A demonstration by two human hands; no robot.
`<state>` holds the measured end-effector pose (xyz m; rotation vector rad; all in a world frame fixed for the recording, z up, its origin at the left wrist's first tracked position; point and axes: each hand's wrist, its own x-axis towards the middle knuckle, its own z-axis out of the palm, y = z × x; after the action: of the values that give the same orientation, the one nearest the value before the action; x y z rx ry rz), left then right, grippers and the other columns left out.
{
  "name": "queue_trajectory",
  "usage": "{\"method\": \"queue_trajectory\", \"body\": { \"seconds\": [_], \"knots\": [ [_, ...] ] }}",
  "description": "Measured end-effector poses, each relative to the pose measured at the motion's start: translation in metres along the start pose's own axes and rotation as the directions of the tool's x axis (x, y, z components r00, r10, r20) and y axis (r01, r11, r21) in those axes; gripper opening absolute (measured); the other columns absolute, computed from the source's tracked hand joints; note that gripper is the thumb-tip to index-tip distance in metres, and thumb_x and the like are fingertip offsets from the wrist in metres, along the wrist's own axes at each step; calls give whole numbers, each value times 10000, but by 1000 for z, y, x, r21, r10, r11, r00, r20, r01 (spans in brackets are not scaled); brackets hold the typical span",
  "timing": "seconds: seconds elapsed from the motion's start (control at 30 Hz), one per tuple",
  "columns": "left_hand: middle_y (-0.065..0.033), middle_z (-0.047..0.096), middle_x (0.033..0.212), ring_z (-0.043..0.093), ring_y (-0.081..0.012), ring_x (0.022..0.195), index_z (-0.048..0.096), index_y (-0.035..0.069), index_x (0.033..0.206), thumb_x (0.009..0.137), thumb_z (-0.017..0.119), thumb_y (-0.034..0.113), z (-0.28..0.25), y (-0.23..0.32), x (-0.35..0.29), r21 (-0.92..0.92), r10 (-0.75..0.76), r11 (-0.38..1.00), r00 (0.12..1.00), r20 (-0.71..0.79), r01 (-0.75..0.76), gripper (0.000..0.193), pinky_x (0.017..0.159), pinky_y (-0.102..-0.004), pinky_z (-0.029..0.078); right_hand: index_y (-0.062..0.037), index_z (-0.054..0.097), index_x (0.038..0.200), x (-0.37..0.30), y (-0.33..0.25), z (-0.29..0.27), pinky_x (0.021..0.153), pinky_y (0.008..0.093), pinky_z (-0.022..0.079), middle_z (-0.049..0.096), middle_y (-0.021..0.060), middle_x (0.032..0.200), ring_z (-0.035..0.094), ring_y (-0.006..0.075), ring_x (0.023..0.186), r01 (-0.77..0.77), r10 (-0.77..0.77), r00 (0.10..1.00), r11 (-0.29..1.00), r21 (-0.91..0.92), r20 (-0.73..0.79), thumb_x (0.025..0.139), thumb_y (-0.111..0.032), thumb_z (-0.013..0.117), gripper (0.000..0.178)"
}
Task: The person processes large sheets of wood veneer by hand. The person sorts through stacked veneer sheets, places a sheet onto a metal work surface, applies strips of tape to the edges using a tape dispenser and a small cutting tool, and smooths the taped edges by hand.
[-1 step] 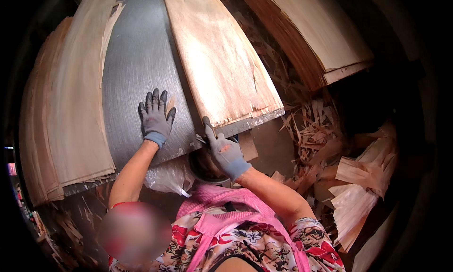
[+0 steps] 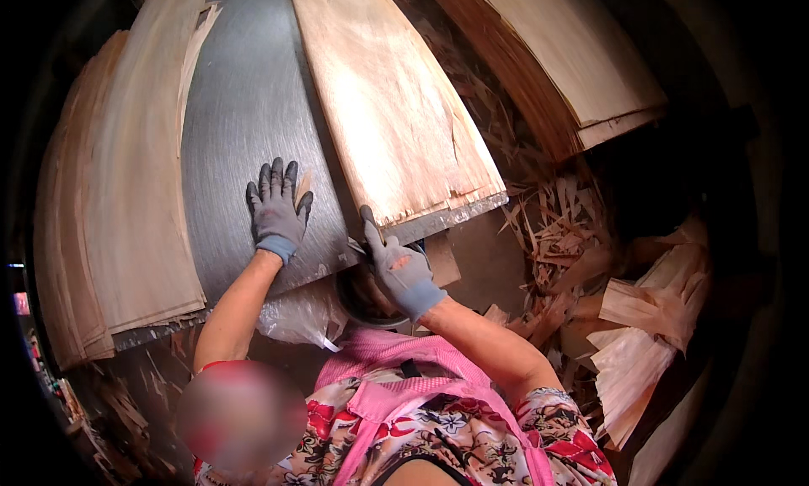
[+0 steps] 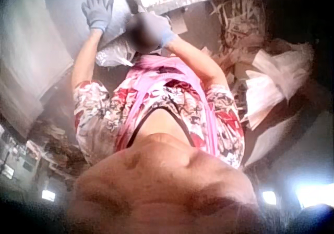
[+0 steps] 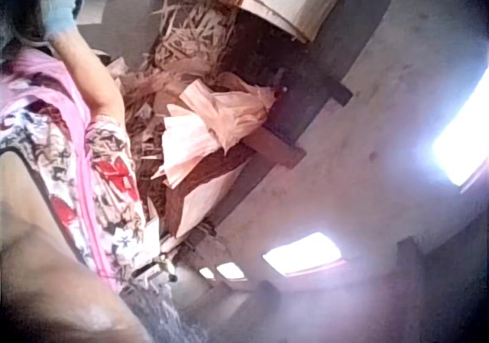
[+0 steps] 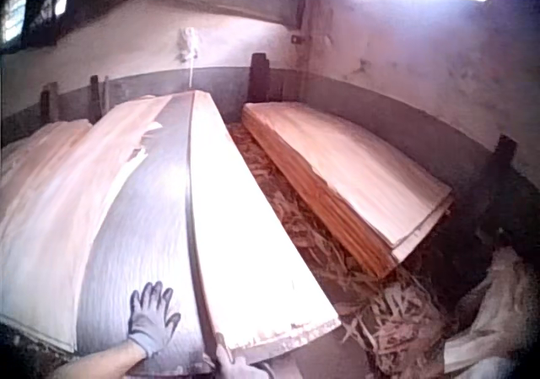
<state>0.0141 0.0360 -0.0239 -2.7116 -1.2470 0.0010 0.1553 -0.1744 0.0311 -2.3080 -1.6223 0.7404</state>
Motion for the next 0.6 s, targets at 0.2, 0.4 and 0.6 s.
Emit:
{"method": "queue_trajectory", "body": {
  "seconds": [0.2,0.4,0.6],
  "knots": [
    [-75,159,1641,178,-291,1496,179,191,1581,1001,386,488,-11,-3,0,60,-49,997,997,64,46,684,1190,-519,134,-98,37,1570,21,-6,-13,765,499,518,619,296,1104,655,448,853,-2,-2,1000,979,201,21,917,-103,489,794],
    [-110,210,1622,193,-318,1485,265,154,1555,986,395,490,-13,2,-3,-57,0,998,999,32,1,673,1179,-552,120,-76,108,1566,46,34,15,931,335,474,492,175,1429,547,260,1171,14,67,997,377,926,-43,931,-103,604,806],
    [-113,247,1606,209,-328,1477,325,161,1532,967,446,482,-7,-9,-9,-166,-19,986,999,-37,13,660,1179,-568,116,-84,406,1488,45,29,-27,552,234,464,634,37,1146,547,77,763,-144,243,970,450,881,34,873,-9,694,683]
  ]
}}
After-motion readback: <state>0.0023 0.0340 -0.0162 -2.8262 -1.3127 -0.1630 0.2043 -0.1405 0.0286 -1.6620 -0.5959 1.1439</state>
